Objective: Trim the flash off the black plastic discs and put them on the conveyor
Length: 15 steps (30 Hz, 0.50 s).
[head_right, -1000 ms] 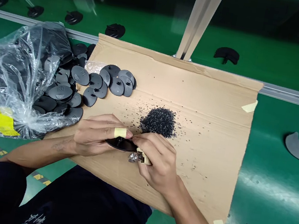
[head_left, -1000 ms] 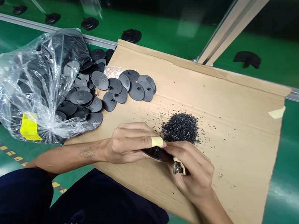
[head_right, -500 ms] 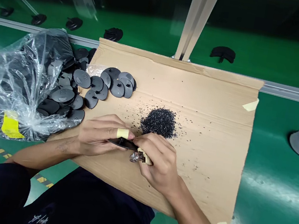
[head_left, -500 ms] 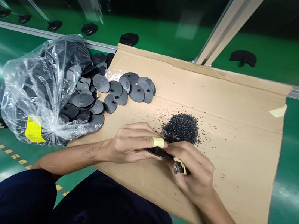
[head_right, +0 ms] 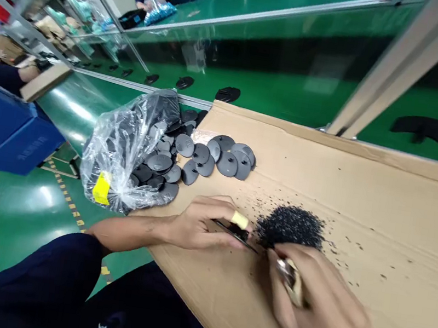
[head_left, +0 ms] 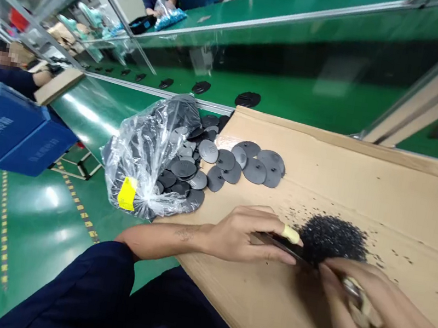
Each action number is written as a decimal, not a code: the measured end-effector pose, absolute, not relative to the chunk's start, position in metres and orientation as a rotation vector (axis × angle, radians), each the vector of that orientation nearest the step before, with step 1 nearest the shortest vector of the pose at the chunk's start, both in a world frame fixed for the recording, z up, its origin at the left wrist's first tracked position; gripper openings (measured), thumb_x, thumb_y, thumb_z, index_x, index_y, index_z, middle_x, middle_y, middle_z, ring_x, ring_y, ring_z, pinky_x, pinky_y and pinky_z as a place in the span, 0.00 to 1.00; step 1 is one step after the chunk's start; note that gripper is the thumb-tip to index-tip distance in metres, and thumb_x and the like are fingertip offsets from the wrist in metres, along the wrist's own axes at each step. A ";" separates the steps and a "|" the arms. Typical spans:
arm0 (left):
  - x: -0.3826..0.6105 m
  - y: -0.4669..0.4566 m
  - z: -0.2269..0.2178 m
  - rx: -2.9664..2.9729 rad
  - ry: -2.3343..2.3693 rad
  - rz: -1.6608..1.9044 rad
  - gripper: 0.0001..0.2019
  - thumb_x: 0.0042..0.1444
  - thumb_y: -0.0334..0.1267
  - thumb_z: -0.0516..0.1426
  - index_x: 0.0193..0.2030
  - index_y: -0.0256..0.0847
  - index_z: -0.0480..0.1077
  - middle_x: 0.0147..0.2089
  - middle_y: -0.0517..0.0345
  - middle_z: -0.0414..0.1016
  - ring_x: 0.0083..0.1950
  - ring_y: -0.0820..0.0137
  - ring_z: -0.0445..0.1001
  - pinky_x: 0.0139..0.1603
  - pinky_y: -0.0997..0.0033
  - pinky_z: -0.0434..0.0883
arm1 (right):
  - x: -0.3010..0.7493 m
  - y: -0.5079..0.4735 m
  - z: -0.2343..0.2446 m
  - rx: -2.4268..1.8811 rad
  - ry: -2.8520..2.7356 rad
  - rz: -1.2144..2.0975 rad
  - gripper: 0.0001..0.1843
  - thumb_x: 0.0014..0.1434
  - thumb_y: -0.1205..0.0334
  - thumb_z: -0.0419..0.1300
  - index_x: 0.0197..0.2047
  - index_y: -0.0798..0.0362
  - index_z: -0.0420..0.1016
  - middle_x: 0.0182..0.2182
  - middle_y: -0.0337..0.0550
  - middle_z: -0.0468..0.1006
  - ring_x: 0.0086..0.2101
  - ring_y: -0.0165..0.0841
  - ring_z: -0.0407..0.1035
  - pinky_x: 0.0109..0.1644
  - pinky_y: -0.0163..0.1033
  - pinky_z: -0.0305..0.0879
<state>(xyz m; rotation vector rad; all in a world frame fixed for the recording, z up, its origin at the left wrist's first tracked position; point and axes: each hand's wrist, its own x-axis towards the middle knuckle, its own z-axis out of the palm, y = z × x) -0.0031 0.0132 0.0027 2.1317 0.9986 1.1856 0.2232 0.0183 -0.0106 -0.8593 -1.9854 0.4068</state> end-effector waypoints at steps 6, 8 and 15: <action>0.001 0.004 0.002 2.100 0.877 1.200 0.09 0.60 0.35 0.64 0.44 0.32 0.76 0.37 0.48 0.82 0.37 0.69 0.79 0.40 0.69 0.77 | 0.224 0.011 -0.009 -0.969 -2.308 0.240 0.08 0.62 0.69 0.57 0.44 0.53 0.74 0.34 0.46 0.81 0.33 0.38 0.74 0.38 0.42 0.69; 0.002 0.001 0.001 2.084 0.890 1.201 0.09 0.59 0.35 0.65 0.45 0.33 0.76 0.36 0.49 0.82 0.37 0.70 0.78 0.39 0.70 0.76 | 0.224 0.007 -0.009 -1.010 -2.334 0.244 0.09 0.62 0.70 0.56 0.44 0.54 0.75 0.33 0.46 0.81 0.32 0.36 0.73 0.37 0.41 0.67; 0.001 -0.003 -0.003 2.075 0.911 1.154 0.11 0.59 0.36 0.65 0.47 0.35 0.77 0.39 0.50 0.82 0.39 0.70 0.78 0.42 0.68 0.75 | 0.223 0.004 -0.007 -1.040 -2.359 0.245 0.07 0.64 0.70 0.54 0.40 0.55 0.74 0.30 0.43 0.79 0.30 0.33 0.69 0.35 0.38 0.62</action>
